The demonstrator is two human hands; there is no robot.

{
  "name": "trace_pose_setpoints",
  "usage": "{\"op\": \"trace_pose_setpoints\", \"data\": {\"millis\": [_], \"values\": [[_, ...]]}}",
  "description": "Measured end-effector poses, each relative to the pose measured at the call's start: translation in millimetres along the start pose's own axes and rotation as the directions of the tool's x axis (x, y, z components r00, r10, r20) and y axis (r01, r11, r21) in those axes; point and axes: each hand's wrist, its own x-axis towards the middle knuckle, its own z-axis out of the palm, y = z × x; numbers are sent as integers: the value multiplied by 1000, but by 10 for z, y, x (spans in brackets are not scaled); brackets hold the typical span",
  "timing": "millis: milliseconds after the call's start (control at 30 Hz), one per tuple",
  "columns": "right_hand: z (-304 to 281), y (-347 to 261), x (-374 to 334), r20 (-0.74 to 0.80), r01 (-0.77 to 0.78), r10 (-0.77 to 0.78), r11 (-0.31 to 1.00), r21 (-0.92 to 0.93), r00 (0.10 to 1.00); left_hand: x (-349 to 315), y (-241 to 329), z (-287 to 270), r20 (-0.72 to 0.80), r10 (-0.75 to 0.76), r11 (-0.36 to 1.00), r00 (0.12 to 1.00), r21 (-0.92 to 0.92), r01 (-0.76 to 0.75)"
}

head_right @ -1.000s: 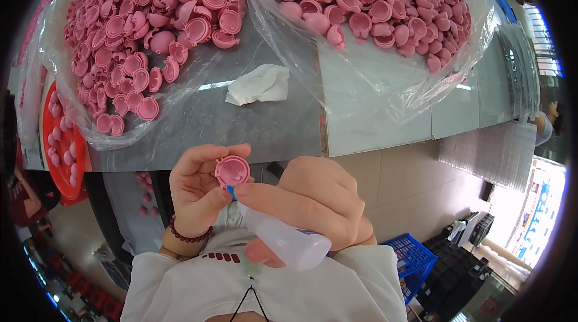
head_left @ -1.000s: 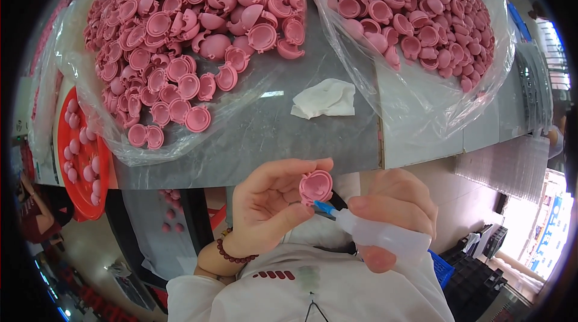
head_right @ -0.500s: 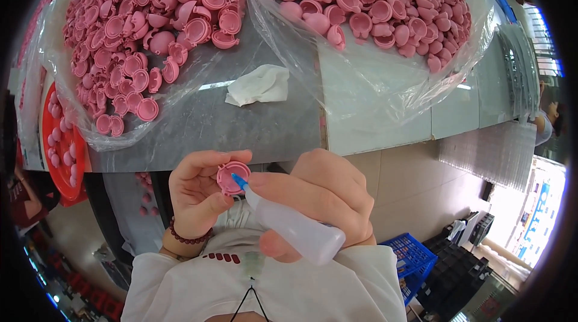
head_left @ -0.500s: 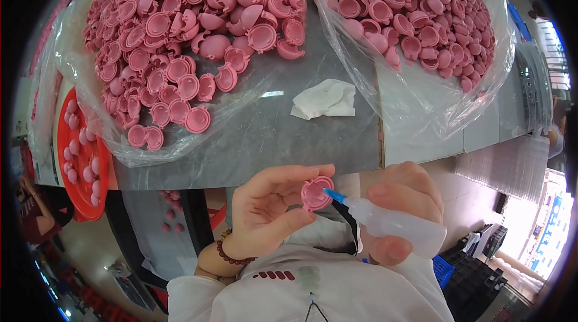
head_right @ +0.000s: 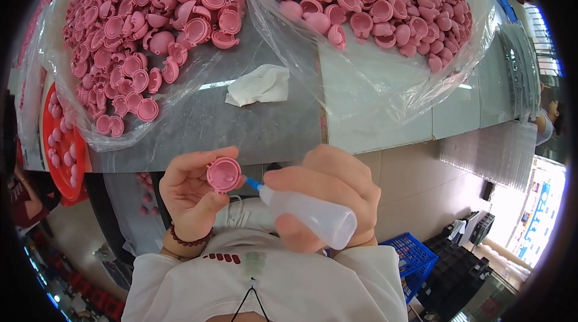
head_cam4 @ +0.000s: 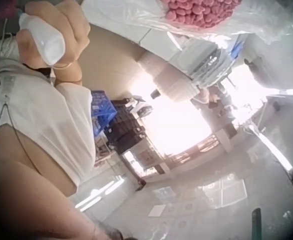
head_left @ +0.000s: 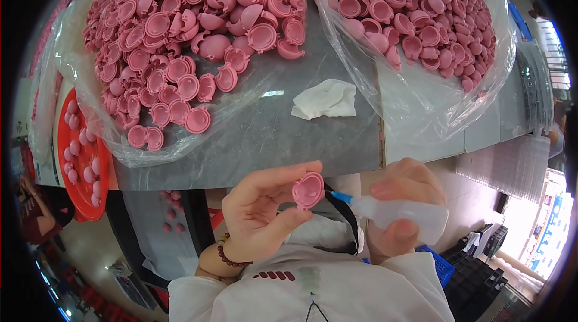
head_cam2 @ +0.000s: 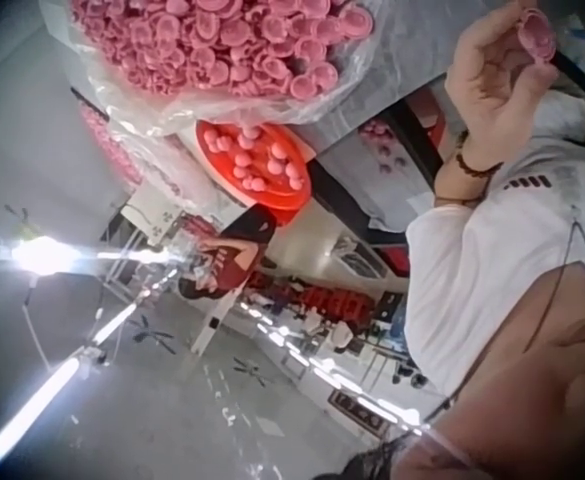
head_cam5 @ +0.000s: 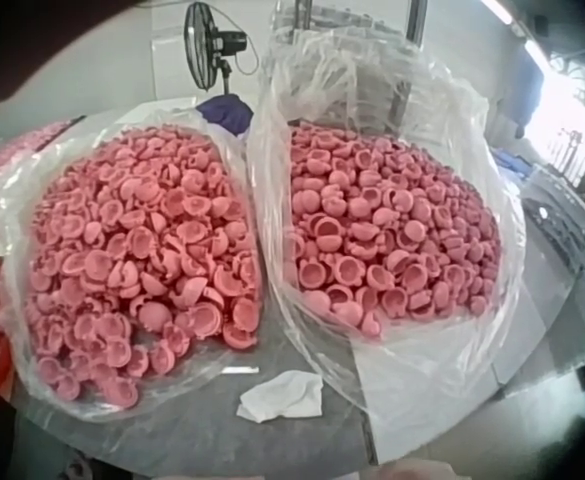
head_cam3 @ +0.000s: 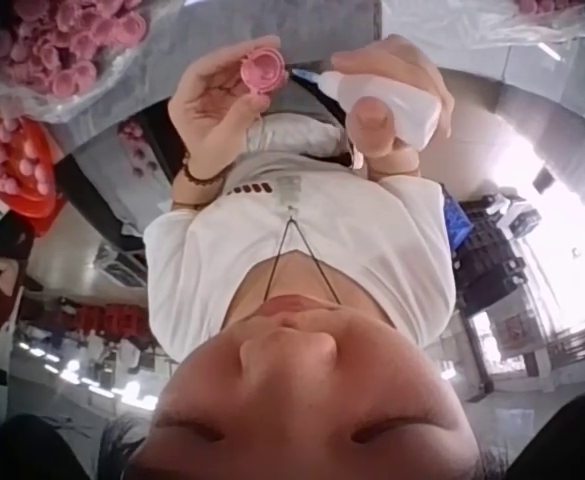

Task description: Assembling small pink plastic components using a squeeze bottle applicator at a factory workstation.

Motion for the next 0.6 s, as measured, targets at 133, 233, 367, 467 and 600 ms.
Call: {"op": "trace_pose_setpoints", "data": {"millis": [133,233,367,467,600], "values": [[-19,33,-32,-40,31,-33,999,-38,999,31,31,43,98,-144,964,985,-213,162],[-83,120,-49,-242,61,-41,995,77,969,80,72,63,52,-290,910,956,-295,292],[-575,350,30,-693,-115,-110,956,-270,713,75,63,12,92,-341,856,935,-381,350],[-1254,470,87,-696,-440,72,820,-366,714,78,51,1,125,-331,834,935,-425,352],[-1893,801,-36,-749,-577,117,718,-390,652,95,-27,-99,299,-205,817,932,-472,332]]}}
